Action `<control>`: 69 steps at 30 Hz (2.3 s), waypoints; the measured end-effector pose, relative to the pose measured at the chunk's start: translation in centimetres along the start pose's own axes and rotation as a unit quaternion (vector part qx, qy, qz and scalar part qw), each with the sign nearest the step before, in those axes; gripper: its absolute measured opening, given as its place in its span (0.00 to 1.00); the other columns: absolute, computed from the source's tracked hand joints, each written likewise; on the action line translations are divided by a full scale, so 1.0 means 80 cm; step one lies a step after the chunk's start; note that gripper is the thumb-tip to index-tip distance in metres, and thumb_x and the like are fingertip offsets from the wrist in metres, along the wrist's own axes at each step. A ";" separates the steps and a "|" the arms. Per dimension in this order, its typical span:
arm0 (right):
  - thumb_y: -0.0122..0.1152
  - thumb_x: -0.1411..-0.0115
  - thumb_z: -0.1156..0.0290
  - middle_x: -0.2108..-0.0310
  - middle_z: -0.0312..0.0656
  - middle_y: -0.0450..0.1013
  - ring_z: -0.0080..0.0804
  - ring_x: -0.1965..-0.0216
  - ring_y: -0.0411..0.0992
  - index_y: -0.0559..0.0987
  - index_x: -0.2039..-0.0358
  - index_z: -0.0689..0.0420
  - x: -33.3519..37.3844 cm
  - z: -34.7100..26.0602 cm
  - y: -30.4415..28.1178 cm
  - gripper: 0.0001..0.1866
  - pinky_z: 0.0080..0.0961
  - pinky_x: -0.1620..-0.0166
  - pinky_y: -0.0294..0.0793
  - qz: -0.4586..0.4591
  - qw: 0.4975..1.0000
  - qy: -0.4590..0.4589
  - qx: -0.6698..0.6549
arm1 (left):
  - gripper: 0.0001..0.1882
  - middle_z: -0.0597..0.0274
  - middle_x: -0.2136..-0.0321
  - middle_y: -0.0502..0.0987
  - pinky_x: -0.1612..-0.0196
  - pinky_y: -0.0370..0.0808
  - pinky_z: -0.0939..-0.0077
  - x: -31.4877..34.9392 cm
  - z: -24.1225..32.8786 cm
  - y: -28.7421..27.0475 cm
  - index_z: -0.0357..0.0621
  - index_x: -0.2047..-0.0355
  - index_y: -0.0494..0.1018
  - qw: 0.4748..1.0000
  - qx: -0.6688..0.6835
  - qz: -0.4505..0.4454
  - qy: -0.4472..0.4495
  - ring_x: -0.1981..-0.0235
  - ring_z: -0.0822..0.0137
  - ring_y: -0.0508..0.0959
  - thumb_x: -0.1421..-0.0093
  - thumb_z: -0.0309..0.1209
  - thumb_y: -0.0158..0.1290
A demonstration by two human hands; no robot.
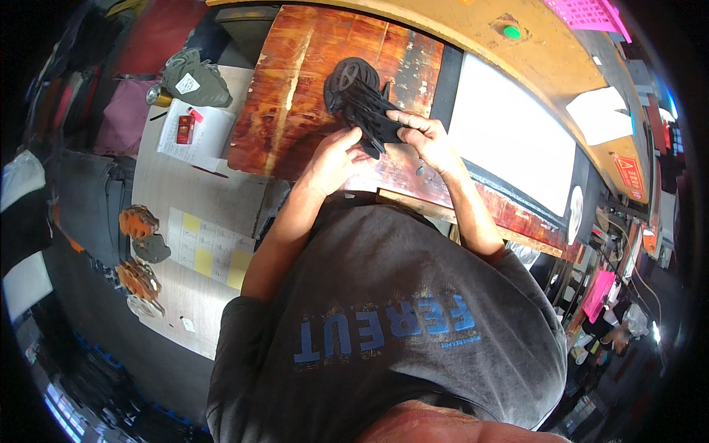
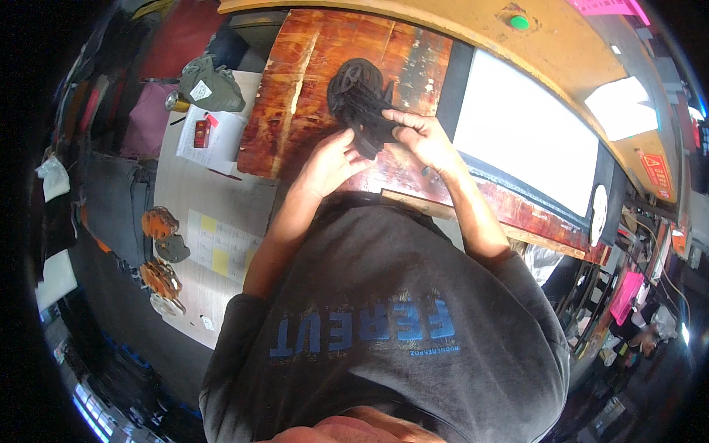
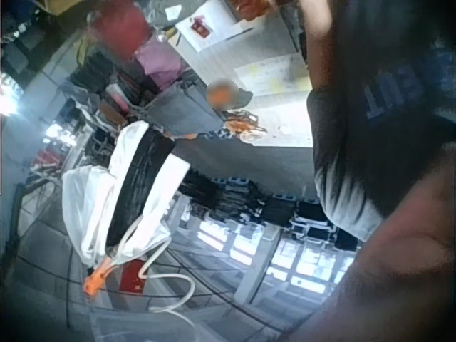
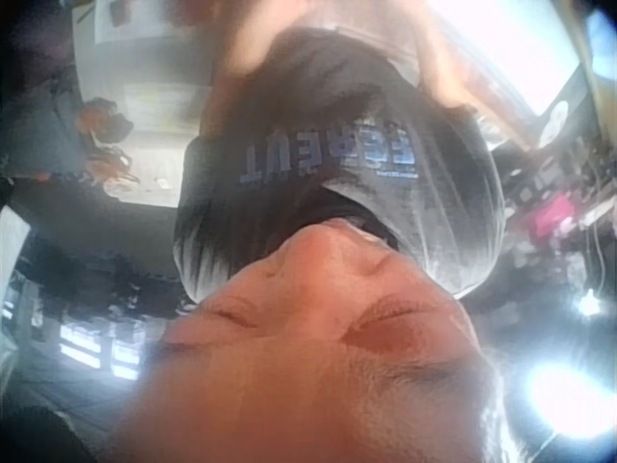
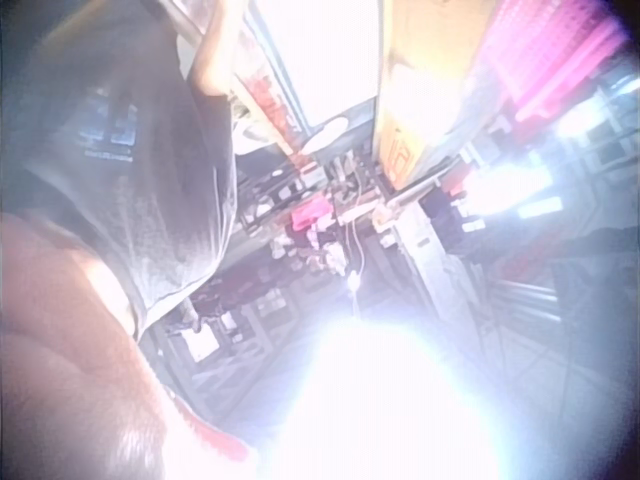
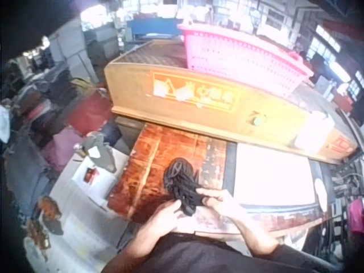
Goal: The person handles black rubber parts, placing them on a wooden board and then feeding them through a machine. They also handle plastic bags and a white template, positioning the template on the rubber sheet before processing.
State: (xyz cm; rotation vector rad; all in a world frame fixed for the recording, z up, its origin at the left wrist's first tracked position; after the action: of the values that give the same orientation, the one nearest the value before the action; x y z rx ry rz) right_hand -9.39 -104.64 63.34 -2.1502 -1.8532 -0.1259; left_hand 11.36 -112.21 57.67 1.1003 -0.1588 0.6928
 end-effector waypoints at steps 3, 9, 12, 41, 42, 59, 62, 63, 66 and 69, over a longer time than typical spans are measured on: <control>0.55 0.34 0.80 0.48 0.40 0.81 0.20 0.52 0.75 0.80 0.39 0.61 0.000 0.000 0.000 0.23 0.20 0.45 0.75 0.002 1.000 0.004 0.007 | 0.21 0.55 0.44 0.78 0.40 0.77 0.49 -0.002 -0.001 0.001 0.41 0.42 0.73 1.000 -0.013 0.007 -0.001 0.45 0.57 0.78 0.25 0.42 0.51; 0.56 0.34 0.79 0.55 0.35 0.80 0.18 0.58 0.75 0.79 0.38 0.61 0.004 0.000 0.004 0.24 0.18 0.50 0.75 0.012 1.000 -0.016 0.003 | 0.19 0.52 0.46 0.79 0.39 0.76 0.47 -0.004 -0.001 -0.007 0.38 0.43 0.73 1.000 -0.009 -0.028 0.001 0.45 0.55 0.78 0.27 0.38 0.51; 0.55 0.34 0.80 0.57 0.33 0.80 0.17 0.58 0.74 0.79 0.37 0.61 0.006 0.002 0.006 0.24 0.18 0.49 0.75 0.009 1.000 -0.019 -0.009 | 0.18 0.51 0.46 0.79 0.37 0.75 0.45 -0.003 0.001 -0.007 0.37 0.44 0.73 0.995 -0.062 -0.067 0.035 0.45 0.53 0.78 0.30 0.35 0.50; 0.51 0.27 0.63 0.63 0.37 0.81 0.22 0.69 0.75 0.80 0.43 0.64 -0.009 0.022 -0.029 0.21 0.20 0.63 0.76 0.117 0.986 0.096 -0.071 | 0.14 0.54 0.54 0.80 0.48 0.83 0.54 -0.003 0.010 0.012 0.38 0.50 0.75 1.000 -0.001 -0.008 0.004 0.53 0.55 0.82 0.30 0.34 0.57; 0.53 0.27 0.62 0.63 0.37 0.81 0.24 0.68 0.76 0.80 0.43 0.64 -0.007 0.012 -0.023 0.21 0.22 0.61 0.77 0.078 0.995 0.031 -0.060 | 0.16 0.53 0.55 0.81 0.48 0.83 0.55 -0.002 0.009 0.009 0.37 0.50 0.75 1.000 0.007 -0.004 0.013 0.54 0.55 0.82 0.30 0.37 0.57; 0.61 0.30 0.46 0.44 0.49 0.78 0.39 0.49 0.81 0.71 0.35 0.62 0.009 0.077 0.053 0.35 0.42 0.43 0.82 0.008 0.865 0.197 -0.461 | 0.21 0.52 0.49 0.81 0.46 0.80 0.64 0.032 0.017 -0.009 0.31 0.41 0.73 0.996 -0.094 -0.006 -0.007 0.52 0.61 0.83 0.32 0.25 0.55; 0.61 0.32 0.42 0.40 0.53 0.76 0.46 0.42 0.77 0.71 0.35 0.64 -0.005 0.065 0.064 0.39 0.49 0.39 0.79 -0.001 0.766 0.120 -0.631 | 0.24 0.57 0.46 0.80 0.39 0.74 0.66 0.064 0.028 0.007 0.33 0.37 0.70 0.971 -0.221 -0.080 -0.031 0.46 0.65 0.80 0.33 0.24 0.54; 0.63 0.32 0.45 0.41 0.54 0.76 0.47 0.43 0.77 0.71 0.35 0.64 -0.010 0.056 0.065 0.38 0.48 0.39 0.79 -0.011 0.746 0.105 -0.658 | 0.28 0.61 0.43 0.78 0.34 0.68 0.68 0.070 0.032 0.012 0.35 0.34 0.68 0.953 -0.285 -0.100 -0.025 0.41 0.69 0.75 0.35 0.24 0.54; 0.73 0.38 0.65 0.50 0.47 0.81 0.42 0.48 0.80 0.75 0.39 0.63 -0.026 0.017 0.058 0.30 0.43 0.43 0.81 0.040 0.852 0.067 -0.518 | 0.29 0.60 0.41 0.75 0.33 0.67 0.69 0.071 0.044 0.027 0.36 0.33 0.67 0.939 -0.322 -0.097 0.068 0.40 0.70 0.73 0.36 0.23 0.56; 0.78 0.43 0.70 0.52 0.39 0.81 0.28 0.52 0.78 0.80 0.44 0.62 -0.017 -0.050 0.038 0.27 0.29 0.44 0.77 0.001 0.952 -0.070 -0.297 | 0.29 0.62 0.47 0.78 0.39 0.72 0.70 0.053 0.052 0.028 0.36 0.38 0.71 0.921 -0.366 -0.034 0.126 0.46 0.71 0.76 0.40 0.25 0.62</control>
State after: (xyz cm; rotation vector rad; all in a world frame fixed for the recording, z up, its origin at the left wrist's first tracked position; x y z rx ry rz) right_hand -6.11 -107.48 66.31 -2.6010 -2.0883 -0.6191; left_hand 14.25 -113.34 63.25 0.2922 -0.1401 0.6287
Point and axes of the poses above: each hand's wrist, its own x-axis away from the middle knuckle, its own y-axis out of the palm, z = x × y, the point moved 3 cm from there along -x, towards the middle knuckle
